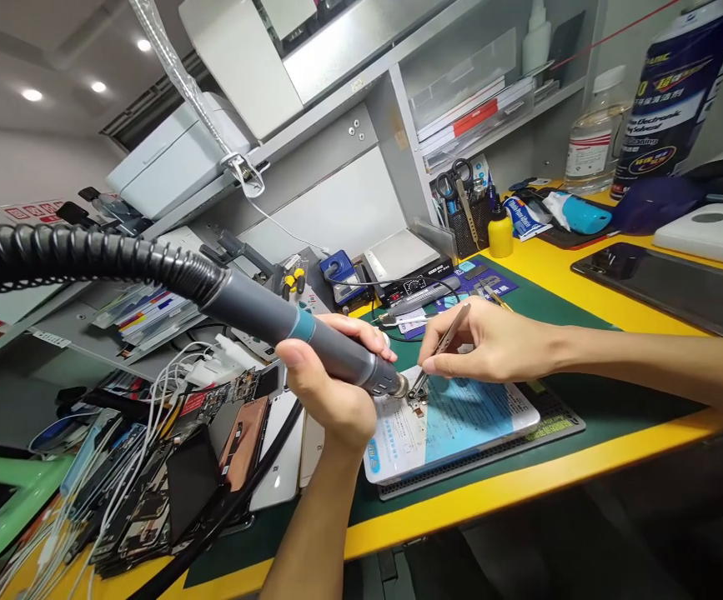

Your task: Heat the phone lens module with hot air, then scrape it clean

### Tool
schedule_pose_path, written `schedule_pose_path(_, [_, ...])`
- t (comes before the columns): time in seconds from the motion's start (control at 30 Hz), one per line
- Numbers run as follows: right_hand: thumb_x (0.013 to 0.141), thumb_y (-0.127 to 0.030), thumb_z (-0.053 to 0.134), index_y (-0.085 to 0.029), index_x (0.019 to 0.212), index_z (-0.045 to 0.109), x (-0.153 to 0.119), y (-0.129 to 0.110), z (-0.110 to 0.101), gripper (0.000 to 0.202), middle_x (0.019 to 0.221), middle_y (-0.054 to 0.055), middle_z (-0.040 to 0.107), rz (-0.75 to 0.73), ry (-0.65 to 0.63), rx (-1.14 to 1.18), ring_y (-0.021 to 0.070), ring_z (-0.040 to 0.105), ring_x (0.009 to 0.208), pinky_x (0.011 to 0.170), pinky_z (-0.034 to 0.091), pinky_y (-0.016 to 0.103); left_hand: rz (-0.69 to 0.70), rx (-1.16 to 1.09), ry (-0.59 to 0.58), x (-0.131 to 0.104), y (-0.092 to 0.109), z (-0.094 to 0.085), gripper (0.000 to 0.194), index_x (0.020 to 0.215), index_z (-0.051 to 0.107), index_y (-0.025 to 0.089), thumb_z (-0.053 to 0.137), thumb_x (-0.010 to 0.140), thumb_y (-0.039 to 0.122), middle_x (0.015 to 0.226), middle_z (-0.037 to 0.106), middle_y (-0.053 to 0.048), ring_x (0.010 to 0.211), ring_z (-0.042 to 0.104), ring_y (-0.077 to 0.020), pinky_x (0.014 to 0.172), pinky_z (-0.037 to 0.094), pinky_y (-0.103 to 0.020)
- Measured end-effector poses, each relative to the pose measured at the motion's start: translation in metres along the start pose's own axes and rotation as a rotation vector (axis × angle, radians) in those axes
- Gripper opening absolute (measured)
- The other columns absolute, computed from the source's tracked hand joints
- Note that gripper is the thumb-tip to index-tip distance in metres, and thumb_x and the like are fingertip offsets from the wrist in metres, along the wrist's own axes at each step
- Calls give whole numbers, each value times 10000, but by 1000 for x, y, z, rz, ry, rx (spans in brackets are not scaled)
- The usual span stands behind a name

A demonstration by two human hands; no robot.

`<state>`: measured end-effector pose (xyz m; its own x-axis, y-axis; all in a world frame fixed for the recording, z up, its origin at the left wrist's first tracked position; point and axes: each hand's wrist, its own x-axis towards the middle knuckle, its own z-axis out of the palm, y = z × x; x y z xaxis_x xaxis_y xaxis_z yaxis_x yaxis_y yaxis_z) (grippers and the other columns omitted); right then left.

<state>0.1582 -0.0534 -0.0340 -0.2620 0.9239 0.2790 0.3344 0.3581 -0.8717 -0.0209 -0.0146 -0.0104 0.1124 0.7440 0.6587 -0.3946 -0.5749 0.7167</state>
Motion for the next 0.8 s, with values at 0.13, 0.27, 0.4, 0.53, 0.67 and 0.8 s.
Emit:
schedule_pose_path(0.13, [810,-286,752,-166,813,777,0,-2,-2,123,741,47,740,32,-14,31,188,637,658,602,505,307,6,-22,13,2,0,-1,750,728,609,234,310,893,901,575,560,-19,456,573,-180,476,480,-327])
schedule_pose_path(0.27, [792,-299,760,-163,804,763,0,-7,-5,137,667,25,701,61,7,80,171,611,607,564,481,290,16,-45,35,2,1,0,737,715,601,221,334,915,879,550,570,-16,446,580,-182,451,496,-321])
schedule_pose_path(0.4, [799,-353,742,-161,793,710,0,-10,-7,195,618,18,666,60,77,127,163,600,553,504,457,274,35,4,48,7,3,-9,662,744,604,207,387,961,794,558,579,1,450,590,-170,453,513,-314])
schedule_pose_path(0.53, [819,-390,708,-164,816,677,4,-7,-7,228,591,6,643,33,120,153,148,568,479,449,455,269,203,138,269,47,14,-45,625,812,639,161,443,1012,719,627,598,28,524,591,-115,544,534,-277])
schedule_pose_path(0.67, [807,-343,723,-165,784,686,5,-2,-4,183,584,4,640,13,131,164,152,586,506,467,466,262,325,314,584,117,41,-94,332,1189,664,146,635,1025,433,1047,713,-59,816,696,-161,714,613,-328])
schedule_pose_path(0.8, [799,-318,736,-164,783,704,2,0,1,159,605,13,660,21,122,191,159,614,542,498,478,261,304,547,633,188,68,-125,369,1304,635,162,656,1016,392,1224,697,-98,998,715,-219,847,632,-415])
